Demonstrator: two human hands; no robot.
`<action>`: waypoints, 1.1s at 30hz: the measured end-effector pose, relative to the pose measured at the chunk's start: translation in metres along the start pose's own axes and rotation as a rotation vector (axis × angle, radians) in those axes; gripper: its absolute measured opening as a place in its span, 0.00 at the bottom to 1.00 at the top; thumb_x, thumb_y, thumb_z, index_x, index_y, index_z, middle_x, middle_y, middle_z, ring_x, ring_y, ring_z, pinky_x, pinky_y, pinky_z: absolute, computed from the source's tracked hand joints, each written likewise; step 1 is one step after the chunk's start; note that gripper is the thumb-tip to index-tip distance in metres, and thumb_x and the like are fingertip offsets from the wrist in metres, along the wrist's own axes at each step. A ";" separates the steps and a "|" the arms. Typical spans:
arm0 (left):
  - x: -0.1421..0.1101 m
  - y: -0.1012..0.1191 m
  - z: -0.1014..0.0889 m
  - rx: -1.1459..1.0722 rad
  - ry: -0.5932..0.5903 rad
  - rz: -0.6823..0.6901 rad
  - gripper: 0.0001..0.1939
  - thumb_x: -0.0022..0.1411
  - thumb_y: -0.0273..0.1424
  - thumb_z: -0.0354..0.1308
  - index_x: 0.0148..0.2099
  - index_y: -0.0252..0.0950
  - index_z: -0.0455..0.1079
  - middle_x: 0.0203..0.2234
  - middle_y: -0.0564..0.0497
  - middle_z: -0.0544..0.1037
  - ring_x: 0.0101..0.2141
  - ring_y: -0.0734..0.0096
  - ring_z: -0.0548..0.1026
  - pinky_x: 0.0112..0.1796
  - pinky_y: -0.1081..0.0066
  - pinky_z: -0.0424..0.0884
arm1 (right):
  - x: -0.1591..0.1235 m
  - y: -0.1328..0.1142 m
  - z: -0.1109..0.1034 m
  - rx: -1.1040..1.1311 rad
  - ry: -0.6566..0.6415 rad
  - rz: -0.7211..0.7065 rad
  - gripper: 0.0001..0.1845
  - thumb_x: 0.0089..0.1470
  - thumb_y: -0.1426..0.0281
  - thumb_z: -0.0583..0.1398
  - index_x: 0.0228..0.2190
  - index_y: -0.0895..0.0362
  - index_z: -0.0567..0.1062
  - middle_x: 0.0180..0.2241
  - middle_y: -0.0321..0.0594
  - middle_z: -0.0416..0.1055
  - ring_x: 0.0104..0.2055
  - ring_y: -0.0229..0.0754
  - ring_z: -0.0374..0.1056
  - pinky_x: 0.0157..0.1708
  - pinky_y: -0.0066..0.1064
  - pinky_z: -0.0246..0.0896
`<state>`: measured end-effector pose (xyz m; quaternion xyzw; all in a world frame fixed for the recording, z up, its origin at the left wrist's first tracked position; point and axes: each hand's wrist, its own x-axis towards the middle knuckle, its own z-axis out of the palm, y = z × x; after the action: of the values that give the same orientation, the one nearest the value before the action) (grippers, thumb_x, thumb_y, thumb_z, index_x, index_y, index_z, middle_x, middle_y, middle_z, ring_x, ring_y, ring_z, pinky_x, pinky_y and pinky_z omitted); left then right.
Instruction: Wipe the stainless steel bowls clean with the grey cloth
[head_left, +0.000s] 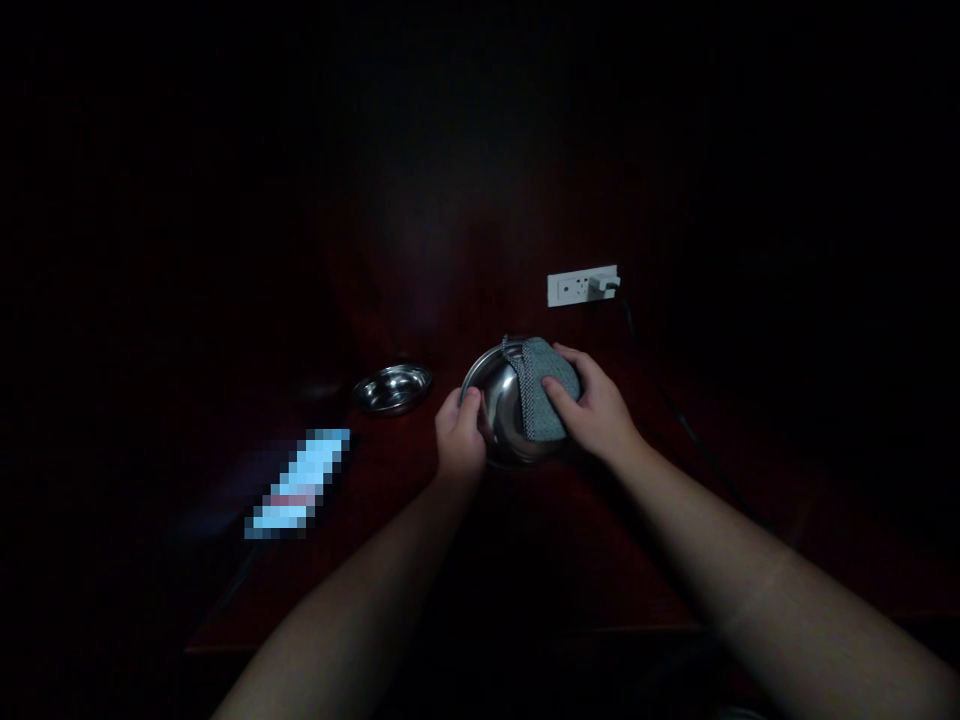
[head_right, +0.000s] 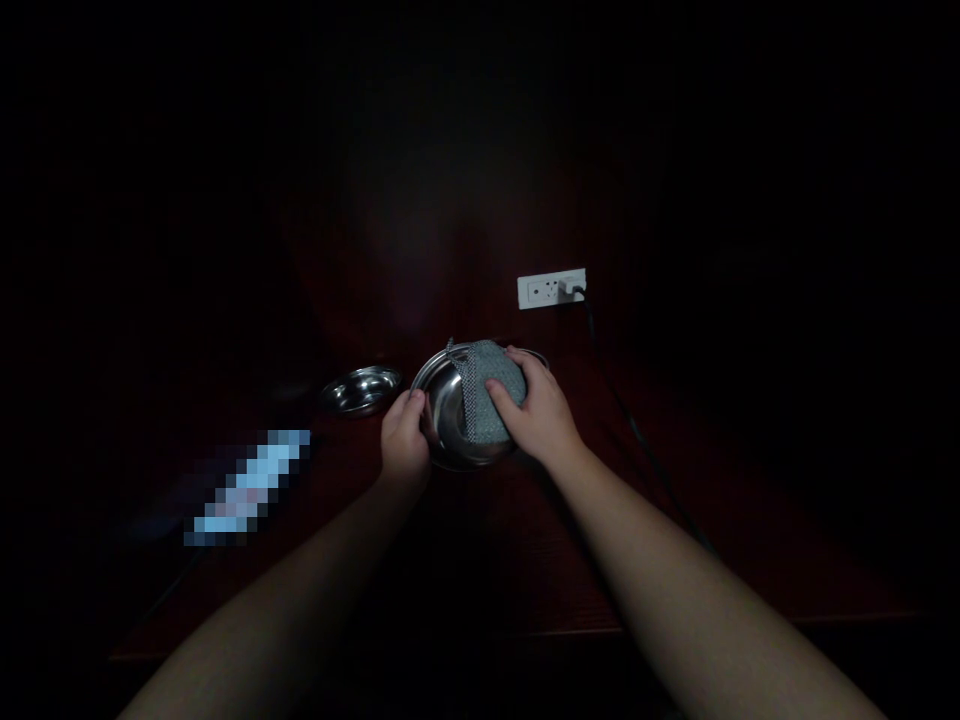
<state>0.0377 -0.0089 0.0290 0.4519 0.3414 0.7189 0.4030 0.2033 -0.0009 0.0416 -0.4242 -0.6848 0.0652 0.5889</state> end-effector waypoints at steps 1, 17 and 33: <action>-0.001 0.001 0.000 0.010 -0.002 0.001 0.13 0.56 0.39 0.57 0.26 0.35 0.65 0.19 0.56 0.67 0.21 0.78 0.63 0.24 0.76 0.58 | 0.000 0.000 0.000 -0.006 -0.006 0.020 0.24 0.51 0.59 0.58 0.48 0.57 0.68 0.52 0.49 0.68 0.54 0.50 0.64 0.55 0.46 0.56; -0.004 0.003 -0.001 0.155 -0.072 0.085 0.13 0.59 0.39 0.54 0.29 0.35 0.65 0.21 0.56 0.67 0.22 0.77 0.64 0.24 0.76 0.59 | 0.001 0.003 -0.001 -0.154 -0.021 0.124 0.21 0.53 0.53 0.55 0.42 0.54 0.71 0.42 0.45 0.72 0.45 0.53 0.67 0.47 0.49 0.60; 0.001 0.000 0.001 -0.006 0.012 0.032 0.14 0.56 0.38 0.56 0.25 0.34 0.64 0.18 0.57 0.64 0.20 0.80 0.61 0.24 0.78 0.58 | 0.002 0.013 -0.003 0.037 -0.106 0.034 0.20 0.53 0.64 0.54 0.47 0.57 0.68 0.49 0.47 0.69 0.51 0.51 0.64 0.52 0.49 0.56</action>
<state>0.0383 -0.0077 0.0293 0.4516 0.3344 0.7291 0.3907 0.2130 0.0076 0.0362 -0.4209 -0.7064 0.1105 0.5583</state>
